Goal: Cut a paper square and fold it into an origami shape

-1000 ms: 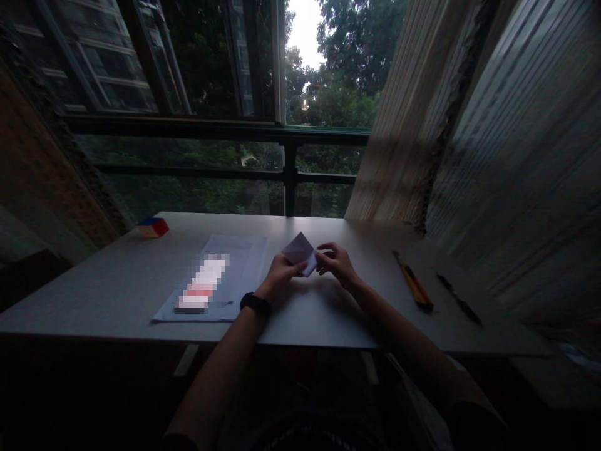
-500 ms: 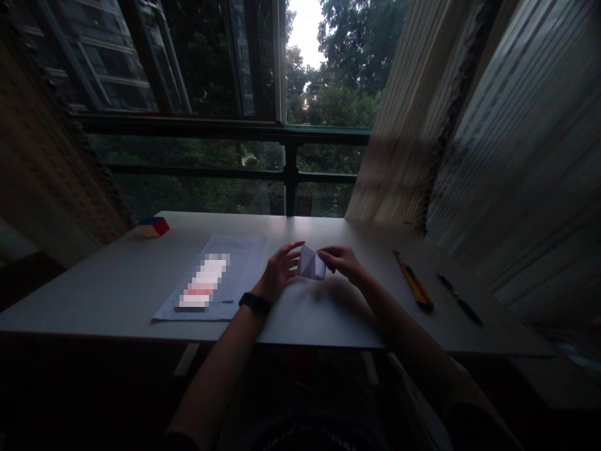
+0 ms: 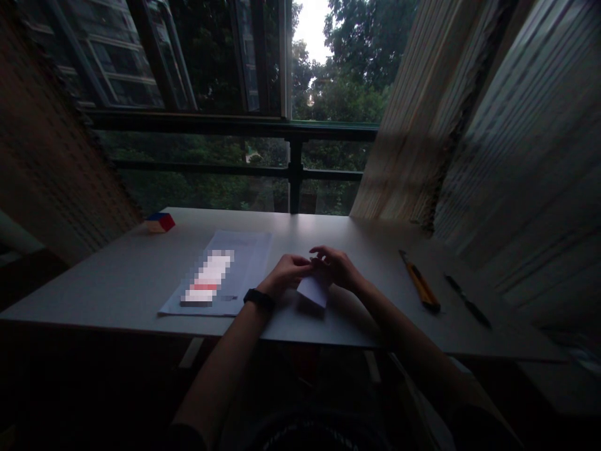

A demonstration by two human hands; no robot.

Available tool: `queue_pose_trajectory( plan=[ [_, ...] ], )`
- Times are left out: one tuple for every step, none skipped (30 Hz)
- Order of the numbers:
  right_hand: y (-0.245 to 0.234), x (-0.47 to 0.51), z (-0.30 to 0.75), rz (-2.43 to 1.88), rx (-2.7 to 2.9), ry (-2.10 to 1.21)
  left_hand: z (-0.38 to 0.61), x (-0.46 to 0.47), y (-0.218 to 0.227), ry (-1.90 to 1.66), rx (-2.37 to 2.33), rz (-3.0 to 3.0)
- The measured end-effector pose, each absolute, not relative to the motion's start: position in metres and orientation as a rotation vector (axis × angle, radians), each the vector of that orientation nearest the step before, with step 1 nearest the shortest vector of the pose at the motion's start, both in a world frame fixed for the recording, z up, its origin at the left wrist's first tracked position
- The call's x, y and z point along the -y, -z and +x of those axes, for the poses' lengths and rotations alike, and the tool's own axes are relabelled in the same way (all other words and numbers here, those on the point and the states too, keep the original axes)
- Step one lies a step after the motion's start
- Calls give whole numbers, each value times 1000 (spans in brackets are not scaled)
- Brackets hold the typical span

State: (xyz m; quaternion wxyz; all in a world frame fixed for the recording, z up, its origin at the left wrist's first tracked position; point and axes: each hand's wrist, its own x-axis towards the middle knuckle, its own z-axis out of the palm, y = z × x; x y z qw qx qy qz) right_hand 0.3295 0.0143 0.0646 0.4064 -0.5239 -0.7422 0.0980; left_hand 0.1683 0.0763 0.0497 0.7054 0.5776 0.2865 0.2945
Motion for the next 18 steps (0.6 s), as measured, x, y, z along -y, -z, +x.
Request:
queue_pose_trajectory(
  plan=[
    [-64, -14, 329, -1317, 1872, -256, 168, -77, -49, -640, -639, 1315],
    [-64, -14, 329, -1316, 1864, -276, 168, -77, -49, -634, -647, 1337],
    [-64, -14, 330, -1317, 1847, -310, 168, -78, -50, -646, -660, 1337],
    [-64, -14, 330, -1319, 1821, -354, 167, -79, -50, -679, -674, 1312],
    [-63, -15, 331, -1319, 1788, -405, 167, -80, -51, -714, -686, 1274],
    [-63, -15, 333, -1315, 1750, -462, 167, -81, -52, -745, -693, 1230],
    [-63, -16, 334, -1304, 1707, -519, 167, -82, -53, -766, -693, 1186],
    [-62, -17, 335, -1285, 1660, -573, 167, -83, -53, -776, -683, 1146],
    [-62, -18, 336, -1258, 1612, -620, 167, -83, -54, -778, -665, 1110],
    [-62, -19, 337, -1228, 1564, -656, 167, -84, -54, -773, -642, 1080],
    [-62, -20, 338, -1198, 1522, -683, 167, -84, -54, -762, -621, 1057],
    [-61, -20, 338, -1176, 1486, -698, 167, -84, -54, -752, -605, 1041],
    [-61, -21, 339, -1166, 1457, -706, 167, -85, -53, -744, -595, 1030],
    [-60, -22, 339, -1167, 1435, -714, 167, -85, -53, -739, -591, 1025],
    [-60, -22, 339, -1172, 1416, -724, 167, -85, -52, -735, -593, 1028],
    [-59, -23, 339, -1176, 1399, -735, 168, -86, -51, -729, -598, 1039],
    [-58, -23, 339, -1178, 1387, -744, 168, -86, -51, -725, -601, 1052],
    [-58, -23, 339, -1175, 1381, -753, 169, -86, -50, -723, -598, 1063]
  ],
)
